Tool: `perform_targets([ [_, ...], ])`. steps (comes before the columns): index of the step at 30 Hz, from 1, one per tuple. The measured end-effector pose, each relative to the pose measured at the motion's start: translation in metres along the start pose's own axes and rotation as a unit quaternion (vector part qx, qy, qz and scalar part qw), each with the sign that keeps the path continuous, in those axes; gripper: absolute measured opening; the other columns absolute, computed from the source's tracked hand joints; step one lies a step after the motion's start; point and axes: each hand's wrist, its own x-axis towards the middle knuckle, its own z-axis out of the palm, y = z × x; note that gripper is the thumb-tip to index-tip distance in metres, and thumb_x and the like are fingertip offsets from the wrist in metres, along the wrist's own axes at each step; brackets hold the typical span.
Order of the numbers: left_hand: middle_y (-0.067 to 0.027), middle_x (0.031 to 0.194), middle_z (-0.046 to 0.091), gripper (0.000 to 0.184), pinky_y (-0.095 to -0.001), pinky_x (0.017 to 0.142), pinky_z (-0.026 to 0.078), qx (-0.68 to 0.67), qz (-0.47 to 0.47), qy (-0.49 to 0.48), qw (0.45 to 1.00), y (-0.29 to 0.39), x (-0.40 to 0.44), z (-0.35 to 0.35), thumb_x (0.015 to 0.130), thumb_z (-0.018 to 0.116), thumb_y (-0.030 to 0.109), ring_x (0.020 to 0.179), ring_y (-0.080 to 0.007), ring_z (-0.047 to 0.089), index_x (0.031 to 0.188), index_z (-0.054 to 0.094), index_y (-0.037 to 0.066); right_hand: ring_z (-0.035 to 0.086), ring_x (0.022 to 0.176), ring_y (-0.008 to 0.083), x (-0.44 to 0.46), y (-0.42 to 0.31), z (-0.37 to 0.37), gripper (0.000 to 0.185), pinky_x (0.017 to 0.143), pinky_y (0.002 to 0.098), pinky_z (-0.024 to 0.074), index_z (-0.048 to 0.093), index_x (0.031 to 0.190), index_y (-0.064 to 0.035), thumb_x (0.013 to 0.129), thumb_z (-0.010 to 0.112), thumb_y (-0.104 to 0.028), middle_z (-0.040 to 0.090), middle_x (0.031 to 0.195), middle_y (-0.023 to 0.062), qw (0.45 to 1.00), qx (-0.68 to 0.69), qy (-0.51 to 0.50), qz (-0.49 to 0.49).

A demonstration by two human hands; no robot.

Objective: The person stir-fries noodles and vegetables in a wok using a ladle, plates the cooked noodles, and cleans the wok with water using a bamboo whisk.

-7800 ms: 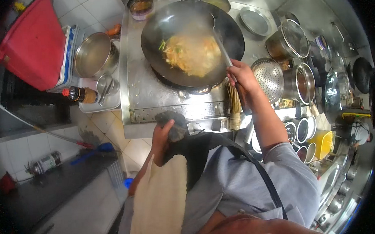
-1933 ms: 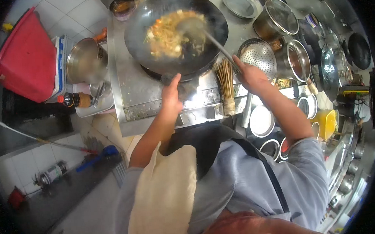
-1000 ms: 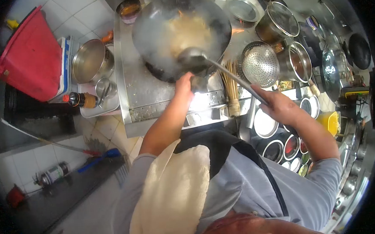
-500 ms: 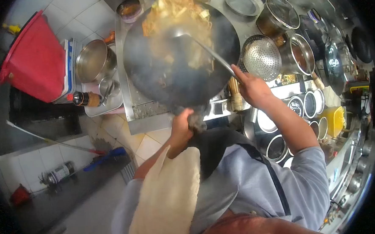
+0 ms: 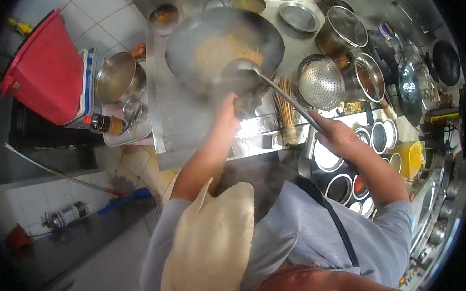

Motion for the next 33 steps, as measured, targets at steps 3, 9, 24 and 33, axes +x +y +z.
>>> perform_targets([
  [3,-0.0125,0.088,0.066,0.023,-0.0443,0.063,0.055,0.02,-0.005,0.004,1.0,0.0,0.007,-0.003,0.09,0.061,0.023,0.075,-0.0288,0.067,0.101,0.062,0.003,0.066,0.103,0.0437,0.007,0.006,0.0,0.071,0.092,0.0505,0.0515,0.028,0.158,-0.0166,0.093,0.057,-0.015,0.068,0.11,0.0259,0.999,-0.004,0.006,-0.036],
  [9,-0.013,0.082,0.067,0.018,-0.0461,0.067,0.058,0.01,-0.053,-0.049,0.997,0.017,-0.034,-0.007,0.086,0.061,0.02,0.074,-0.029,0.068,0.091,0.063,0.003,0.065,0.103,0.0436,-0.012,-0.017,-0.033,0.069,0.09,0.0523,0.0511,0.028,0.158,-0.0122,0.094,0.056,-0.014,0.067,0.112,0.0248,0.995,-0.066,-0.059,-0.045],
  [24,-0.0111,0.083,0.069,0.019,-0.0403,0.058,0.057,-0.02,0.049,-0.044,0.998,-0.005,-0.066,-0.005,0.091,0.062,0.019,0.069,-0.0231,0.069,0.093,0.067,0.002,0.067,0.099,0.0427,0.052,-0.027,-0.002,0.076,0.088,0.0523,0.052,0.023,0.161,-0.0175,0.092,0.055,-0.016,0.068,0.108,0.0245,0.992,-0.084,-0.089,-0.008],
  [33,-0.0145,0.098,0.071,0.022,-0.0433,0.069,0.059,0.086,0.063,0.008,0.994,-0.047,-0.116,-0.067,0.091,0.062,0.016,0.082,-0.0265,0.072,0.102,0.065,-0.002,0.068,0.099,0.0421,0.037,-0.014,-0.013,0.076,0.091,0.0491,0.0534,0.031,0.158,-0.0158,0.088,0.06,-0.011,0.069,0.109,0.0228,0.999,0.016,0.027,-0.042],
])
